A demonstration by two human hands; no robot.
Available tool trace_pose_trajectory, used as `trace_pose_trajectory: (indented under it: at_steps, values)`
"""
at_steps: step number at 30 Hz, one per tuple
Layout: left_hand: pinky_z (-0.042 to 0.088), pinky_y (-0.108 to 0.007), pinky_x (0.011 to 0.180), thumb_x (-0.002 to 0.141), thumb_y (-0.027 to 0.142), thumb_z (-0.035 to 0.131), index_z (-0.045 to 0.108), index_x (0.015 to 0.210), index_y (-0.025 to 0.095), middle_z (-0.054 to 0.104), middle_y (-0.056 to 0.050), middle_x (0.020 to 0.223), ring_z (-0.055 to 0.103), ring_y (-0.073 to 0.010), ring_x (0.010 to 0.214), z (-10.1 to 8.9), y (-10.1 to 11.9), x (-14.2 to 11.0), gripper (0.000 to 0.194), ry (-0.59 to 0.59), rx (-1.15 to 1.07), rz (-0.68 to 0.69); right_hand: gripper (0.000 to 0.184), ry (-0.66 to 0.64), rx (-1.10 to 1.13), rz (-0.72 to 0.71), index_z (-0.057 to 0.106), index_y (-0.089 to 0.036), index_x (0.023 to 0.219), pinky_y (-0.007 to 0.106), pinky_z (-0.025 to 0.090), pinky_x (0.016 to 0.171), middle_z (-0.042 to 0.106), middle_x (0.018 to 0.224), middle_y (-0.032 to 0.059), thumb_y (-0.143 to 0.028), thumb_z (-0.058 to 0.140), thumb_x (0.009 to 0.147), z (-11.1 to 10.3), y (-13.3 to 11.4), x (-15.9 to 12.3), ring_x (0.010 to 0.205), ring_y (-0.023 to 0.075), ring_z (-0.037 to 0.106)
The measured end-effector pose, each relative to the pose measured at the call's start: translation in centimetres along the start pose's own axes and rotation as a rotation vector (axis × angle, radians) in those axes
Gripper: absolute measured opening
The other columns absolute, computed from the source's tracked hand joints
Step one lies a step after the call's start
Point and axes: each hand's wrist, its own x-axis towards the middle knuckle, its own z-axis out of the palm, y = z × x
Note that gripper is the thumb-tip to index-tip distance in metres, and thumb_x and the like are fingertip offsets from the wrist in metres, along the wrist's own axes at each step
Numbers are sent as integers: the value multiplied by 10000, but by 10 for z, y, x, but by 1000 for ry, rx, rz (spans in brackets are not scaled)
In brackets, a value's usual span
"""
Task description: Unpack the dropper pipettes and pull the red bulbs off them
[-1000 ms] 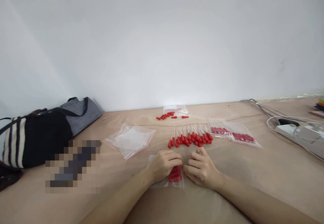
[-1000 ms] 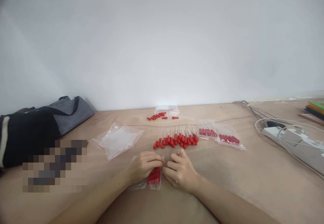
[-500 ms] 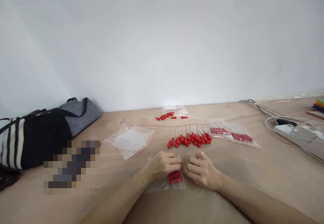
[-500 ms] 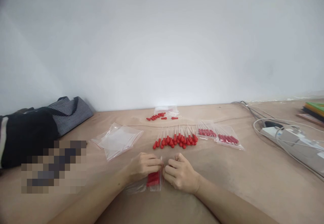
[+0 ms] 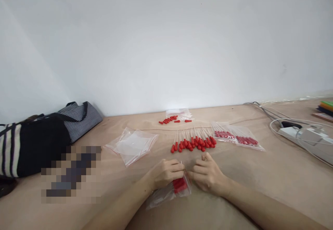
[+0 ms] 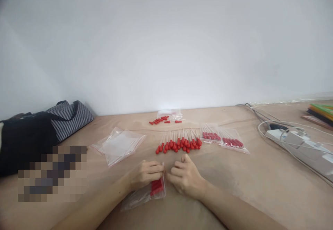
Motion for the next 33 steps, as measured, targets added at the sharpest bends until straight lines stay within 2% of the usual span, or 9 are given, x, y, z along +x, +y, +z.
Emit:
trace_pose_trajectory:
  at_steps: [2,4,5,7,10,13,23,28,33]
  values:
    - [431,-185,591,917,135,268,559,726,139,627,-25,839,539,-101,734,-3,-1,-1,348,27,-13,29,182,-70,220,303,542,-190,763,255,266,531,498,556,-27,-223,379,838,-3,0,4,517,91,409]
    - [418,-192,570,915,121,261,557,733,129,625,-34,829,532,-104,705,-4,-1,-1,348,47,-1,26,279,-197,477,640,519,-167,669,225,271,476,495,545,-22,-348,391,837,-5,-2,9,487,80,402]
    - [410,-191,553,913,123,268,557,737,129,623,-34,814,527,-101,686,-4,-1,0,338,47,15,17,349,-266,583,761,495,-164,610,217,269,457,480,519,-24,-405,380,836,-5,-3,12,470,77,393]
    - [383,-187,511,910,132,294,555,738,133,615,-28,781,520,-98,661,-3,0,1,313,46,48,4,429,-387,741,901,455,-166,534,208,274,446,460,470,-28,-466,363,827,-4,-6,17,445,74,380]
    - [340,-184,471,901,144,338,550,736,136,608,-21,768,518,-98,660,-1,1,2,269,63,79,-5,412,-480,905,961,467,-162,515,202,295,463,490,464,-24,-437,391,813,0,-10,21,434,70,383]
    - [319,-189,465,898,142,343,546,743,136,607,-19,778,514,-96,660,1,1,3,256,72,94,-1,359,-476,982,972,471,-157,492,196,290,468,504,475,-19,-346,419,793,4,-14,21,444,68,379]
    - [282,-203,444,917,148,255,496,647,151,581,15,714,503,-90,679,2,4,9,362,85,74,28,207,-336,852,1151,429,-157,450,179,228,432,390,420,-63,-111,429,652,17,-17,20,426,50,308]
    - [294,-209,440,924,162,231,525,677,155,601,1,775,515,-91,702,-1,3,6,384,57,36,-25,214,-326,840,1174,423,-160,441,183,223,423,392,412,-58,-114,423,650,20,-15,16,421,52,313]
    - [403,-201,540,931,212,223,572,800,168,626,-15,861,545,-111,735,-6,1,6,375,12,-82,-144,244,-323,891,1149,440,-160,477,189,254,435,425,436,-51,-222,453,713,20,-7,12,429,57,328]
